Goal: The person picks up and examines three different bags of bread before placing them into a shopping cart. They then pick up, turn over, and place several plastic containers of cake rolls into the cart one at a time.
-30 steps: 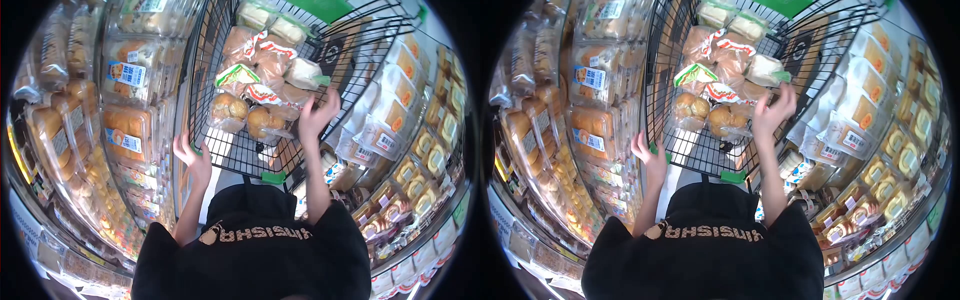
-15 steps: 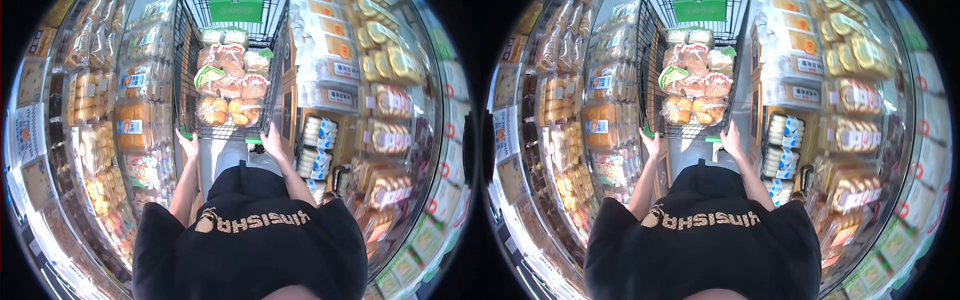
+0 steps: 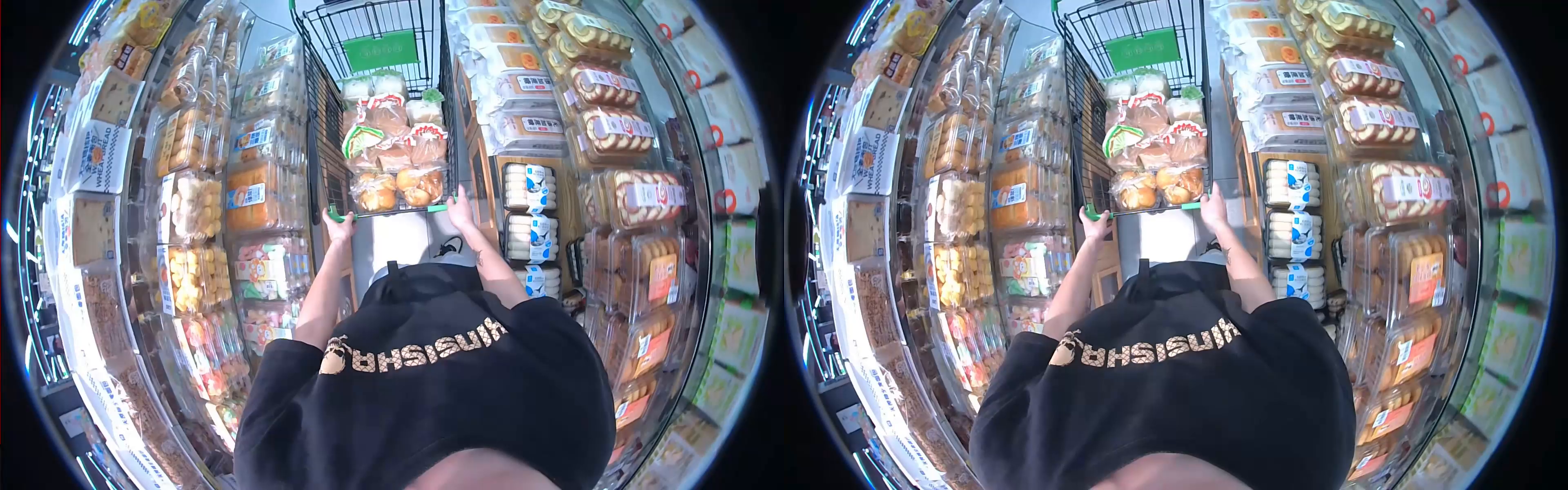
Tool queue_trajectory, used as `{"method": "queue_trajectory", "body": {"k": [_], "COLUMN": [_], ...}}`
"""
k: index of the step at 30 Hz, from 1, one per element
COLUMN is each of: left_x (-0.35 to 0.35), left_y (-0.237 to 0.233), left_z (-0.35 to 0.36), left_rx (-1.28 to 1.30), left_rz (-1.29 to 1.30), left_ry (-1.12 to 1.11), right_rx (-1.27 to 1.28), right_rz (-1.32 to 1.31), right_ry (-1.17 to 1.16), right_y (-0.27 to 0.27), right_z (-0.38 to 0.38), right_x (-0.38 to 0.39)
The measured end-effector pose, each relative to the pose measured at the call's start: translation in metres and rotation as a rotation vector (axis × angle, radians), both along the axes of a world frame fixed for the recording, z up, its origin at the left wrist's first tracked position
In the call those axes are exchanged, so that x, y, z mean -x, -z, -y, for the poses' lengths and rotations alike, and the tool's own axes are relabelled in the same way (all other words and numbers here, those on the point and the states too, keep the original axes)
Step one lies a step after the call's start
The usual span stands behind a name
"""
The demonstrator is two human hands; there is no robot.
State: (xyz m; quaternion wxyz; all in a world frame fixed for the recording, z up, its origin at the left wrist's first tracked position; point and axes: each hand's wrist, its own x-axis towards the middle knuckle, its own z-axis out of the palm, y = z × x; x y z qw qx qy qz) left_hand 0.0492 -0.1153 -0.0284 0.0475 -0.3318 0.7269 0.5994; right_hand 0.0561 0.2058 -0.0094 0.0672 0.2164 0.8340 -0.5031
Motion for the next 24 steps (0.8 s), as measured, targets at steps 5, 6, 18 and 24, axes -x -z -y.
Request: {"method": "queue_trajectory", "body": {"k": [5, 6, 18, 24], "left_x": [-0.029, -0.033, -0.132, -0.176], "left_y": [0.047, 0.045, -0.015, -0.023], "left_z": [0.027, 0.03, 0.035, 0.023], "left_rx": [0.297, 0.294, 0.409, 0.467], "left_rz": [0.006, -0.002, -0.157, -0.153], "left_ry": [0.107, 0.111, 0.256, 0.217], "right_rx": [-0.079, -0.084, -0.115, -0.205], "right_rz": [0.007, -0.009, -0.141, -0.094], "right_ry": [0.021, 0.026, 0.038, 0.021], "right_y": [-0.006, -0.004, 0.015, 0.013], "right_z": [0.002, 0.002, 0.015, 0.015], "right_x": [-0.033, -0.04, -0.133, -0.169]}}
